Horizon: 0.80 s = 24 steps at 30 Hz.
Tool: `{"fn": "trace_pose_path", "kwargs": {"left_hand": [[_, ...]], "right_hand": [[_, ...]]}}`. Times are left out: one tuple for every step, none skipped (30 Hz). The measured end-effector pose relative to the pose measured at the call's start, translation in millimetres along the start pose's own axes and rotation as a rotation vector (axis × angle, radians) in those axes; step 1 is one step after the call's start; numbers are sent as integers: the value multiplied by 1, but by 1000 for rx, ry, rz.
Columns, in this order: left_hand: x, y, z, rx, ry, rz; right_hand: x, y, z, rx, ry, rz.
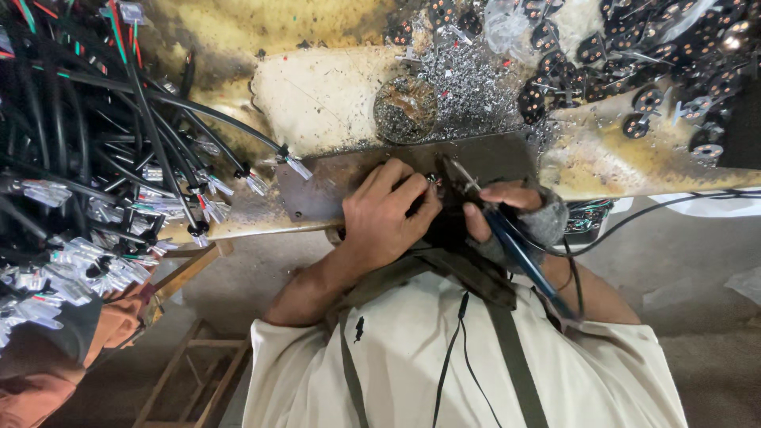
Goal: The person uses a soldering iron to join exposed wire ends to small black components on a workbench. They repeatedly pick up wires, apply solder, and place the finished pieces aside. The workbench is cluttered with wires, connectors, and solder residue.
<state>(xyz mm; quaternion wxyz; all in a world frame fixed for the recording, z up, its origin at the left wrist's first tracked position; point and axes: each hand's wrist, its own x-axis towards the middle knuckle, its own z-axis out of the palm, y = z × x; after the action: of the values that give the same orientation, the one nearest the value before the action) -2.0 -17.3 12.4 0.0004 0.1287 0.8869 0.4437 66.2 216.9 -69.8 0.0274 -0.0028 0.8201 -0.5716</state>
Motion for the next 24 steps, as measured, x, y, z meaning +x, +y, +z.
{"fn": "trace_pose_path", "kwargs": {"left_hand": [[-1, -1, 1, -3, 4, 8], [-2, -3, 1, -7, 0, 6], [-3, -4, 2, -10, -3, 6], [-3, -5, 2, -13, -6, 4], [-3, -5, 2, -9, 2, 7], [-3, -5, 3, -5, 9, 9], [-2, -5, 3, -1, 16, 12], [-2, -4, 4, -18, 14, 12], [-1, -4, 3, -32, 16, 13], [-1, -3, 2, -45, 18, 11], [1, -3, 1, -43, 19, 5], [2, -3, 0, -42, 17, -1], [3, -2, -2, -43, 14, -3], [4, -3, -5, -54, -16, 4], [6, -4, -8, -65, -45, 12], [7, -4, -11, -76, -74, 16], [9, -4, -12, -54, -100, 8], [10, -4, -13, -33, -128, -4], [11, -3, -14, -12, -158, -14], [12, -2, -13, -15, -146, -21], [12, -1, -12, -17, -136, -27], [12, 0, -11, -19, -131, -33], [12, 1, -10, -12, -131, -36], [12, 2, -9, -7, -135, -41]], "right_hand": [[-4, 7, 4, -22, 27, -83], [-7, 11, 3, 25, 62, -147], [-8, 14, 2, 69, 100, -206], [-6, 15, 1, 135, 161, -367], [-3, 13, -2, -9, 89, -523], [2, 10, -7, -154, 12, -676], [7, 3, -10, -301, -69, -826], [11, -4, -11, -201, -43, -710], [15, -11, -10, -100, -18, -596], [19, -18, -9, 0, 5, -480], [23, -23, -11, -98, -48, -588], [26, -27, -13, -198, -101, -693], [27, -29, -14, -301, -152, -797], [27, -29, -14, -265, -129, -774], [26, -27, -14, -229, -106, -752], [25, -23, -13, -191, -85, -728], [22, -19, -12, -168, -69, -661], [18, -16, -11, -143, -55, -590], [15, -11, -9, -119, -40, -518], [13, -6, -7, -28, 10, -490], [12, -2, -6, 64, 61, -460], [9, 0, -6, 157, 114, -425], [7, 2, -8, 17, 40, -550], [4, 2, -11, -125, -39, -666]]}}
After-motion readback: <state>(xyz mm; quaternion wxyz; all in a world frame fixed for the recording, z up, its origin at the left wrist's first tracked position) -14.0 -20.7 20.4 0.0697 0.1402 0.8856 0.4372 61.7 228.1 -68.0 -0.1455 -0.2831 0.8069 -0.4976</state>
